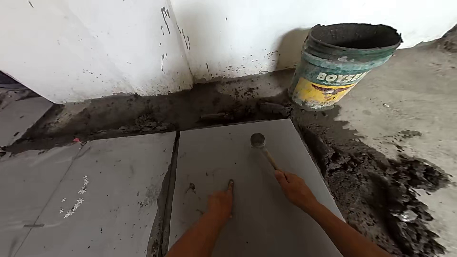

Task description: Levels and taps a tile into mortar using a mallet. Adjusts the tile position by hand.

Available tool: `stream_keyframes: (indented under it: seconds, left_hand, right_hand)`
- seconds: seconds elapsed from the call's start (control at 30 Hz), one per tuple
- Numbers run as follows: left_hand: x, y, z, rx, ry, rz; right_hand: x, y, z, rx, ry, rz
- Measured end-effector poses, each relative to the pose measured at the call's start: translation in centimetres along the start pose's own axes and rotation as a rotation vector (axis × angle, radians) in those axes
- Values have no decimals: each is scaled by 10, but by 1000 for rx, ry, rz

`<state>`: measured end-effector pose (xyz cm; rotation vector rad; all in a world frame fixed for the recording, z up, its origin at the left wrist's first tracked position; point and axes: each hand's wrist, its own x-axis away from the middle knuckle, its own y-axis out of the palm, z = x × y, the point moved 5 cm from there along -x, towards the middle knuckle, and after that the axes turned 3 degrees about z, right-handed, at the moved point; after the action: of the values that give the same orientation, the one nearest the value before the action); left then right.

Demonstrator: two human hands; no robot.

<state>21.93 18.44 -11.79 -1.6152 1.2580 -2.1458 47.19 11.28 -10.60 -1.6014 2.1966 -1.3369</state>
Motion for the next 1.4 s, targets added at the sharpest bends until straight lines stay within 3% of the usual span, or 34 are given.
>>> stream_keyframes:
  seconds: [0.13, 0.23, 0.4, 0.5, 0.6, 0.67, 0.73, 0.87, 0.97, 1.1, 1.2, 1.33, 1.4]
  left_hand:
    - [6, -4, -10, 29, 18, 29]
    - [10, -1, -11, 8, 73, 37]
    - [-10, 11, -13, -117, 56, 54]
    - [-8, 3, -12, -154, 32, 33]
    - [-12, 6, -12, -168, 30, 20]
    - [-11, 10, -11, -187, 29, 31]
    - [-10, 5, -8, -212, 21, 44]
    - [7, 6, -19, -258, -8, 16]
    - [29, 13, -46, -254, -66, -50]
    - [43, 24, -63, -188, -105, -65]
    - [41, 22, -59, -100, -102, -27]
    - [38, 25, -66, -4, -104, 14]
    - [37, 26, -65, 9, -105, 0]
  right_hand:
    - [42, 3, 11, -110, -131, 75]
    - [93, -13, 58, 87, -39, -183]
    - [184, -76, 133, 325, -91, -309]
    - [219, -98, 183, 535, 92, -504]
    - [252, -102, 207, 538, 46, -472]
    - [267, -95, 213, 504, 114, -545]
    - [264, -87, 204, 462, 170, -587]
    - [247, -52, 182, 351, -90, -518]
    - [211, -29, 154, 410, -41, -613]
    - [181, 3, 116, 183, -155, -430]
    - [142, 21, 85, 76, -42, -421]
    - [89, 40, 25, -124, -147, -64]
    - [54, 51, 6, -118, -82, -70]
